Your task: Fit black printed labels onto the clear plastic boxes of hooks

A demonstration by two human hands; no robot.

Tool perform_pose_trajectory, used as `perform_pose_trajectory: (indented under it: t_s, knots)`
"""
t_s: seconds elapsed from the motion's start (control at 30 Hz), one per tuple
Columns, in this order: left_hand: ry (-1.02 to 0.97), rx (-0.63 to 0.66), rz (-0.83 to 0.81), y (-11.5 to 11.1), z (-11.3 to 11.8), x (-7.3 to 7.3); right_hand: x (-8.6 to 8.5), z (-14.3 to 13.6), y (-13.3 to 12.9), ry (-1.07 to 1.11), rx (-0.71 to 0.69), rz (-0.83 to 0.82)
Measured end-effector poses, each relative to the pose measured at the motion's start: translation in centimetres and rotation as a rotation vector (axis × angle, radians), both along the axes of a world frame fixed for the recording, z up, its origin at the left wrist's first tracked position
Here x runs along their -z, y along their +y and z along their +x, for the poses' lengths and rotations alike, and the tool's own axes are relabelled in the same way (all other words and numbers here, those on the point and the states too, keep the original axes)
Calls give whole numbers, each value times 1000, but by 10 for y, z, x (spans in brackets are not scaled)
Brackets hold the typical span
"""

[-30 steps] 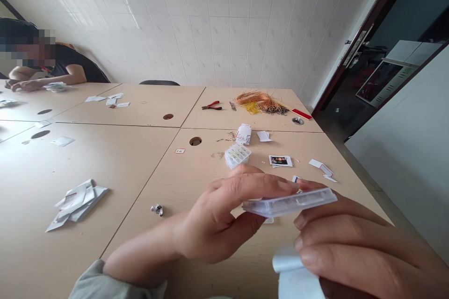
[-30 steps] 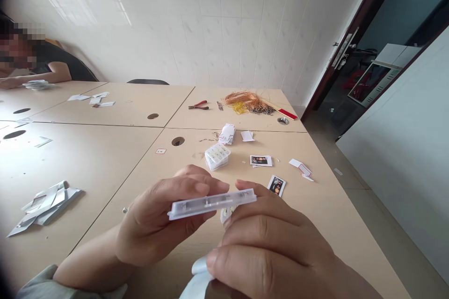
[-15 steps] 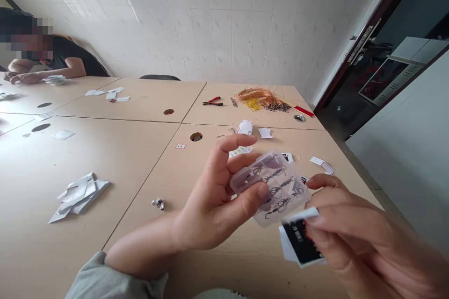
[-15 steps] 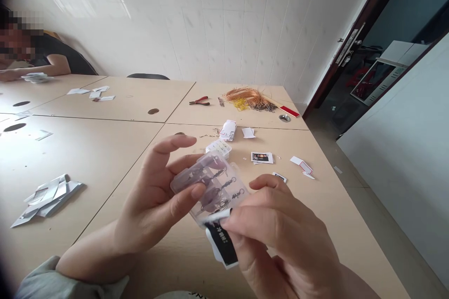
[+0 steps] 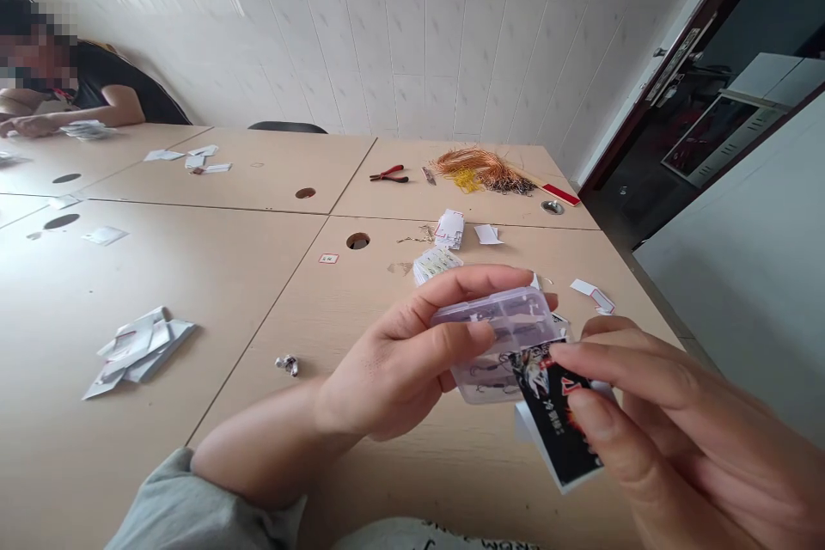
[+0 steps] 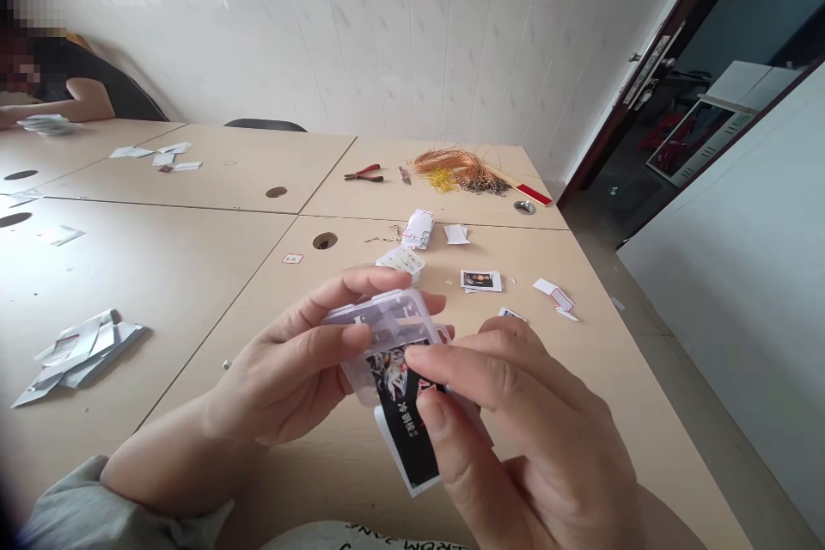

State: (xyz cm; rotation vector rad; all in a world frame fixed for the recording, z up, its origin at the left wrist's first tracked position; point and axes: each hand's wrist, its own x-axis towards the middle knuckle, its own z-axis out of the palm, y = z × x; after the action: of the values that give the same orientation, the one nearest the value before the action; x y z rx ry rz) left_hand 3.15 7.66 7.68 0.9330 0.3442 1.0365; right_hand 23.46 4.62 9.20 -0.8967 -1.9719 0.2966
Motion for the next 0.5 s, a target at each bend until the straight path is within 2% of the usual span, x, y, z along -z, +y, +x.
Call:
perform_pose_trajectory:
  t_s: [0.13,0.33,0.5]
  knots:
    - [37,29,84,1,-3,-2,2,-2,0,43,-10,25]
    - [210,-40,236,0,-6,1,-3,0,1,-16,5,38]
    - [213,10,231,-3,-7,-2,-5,-3,2,-56,23,60]
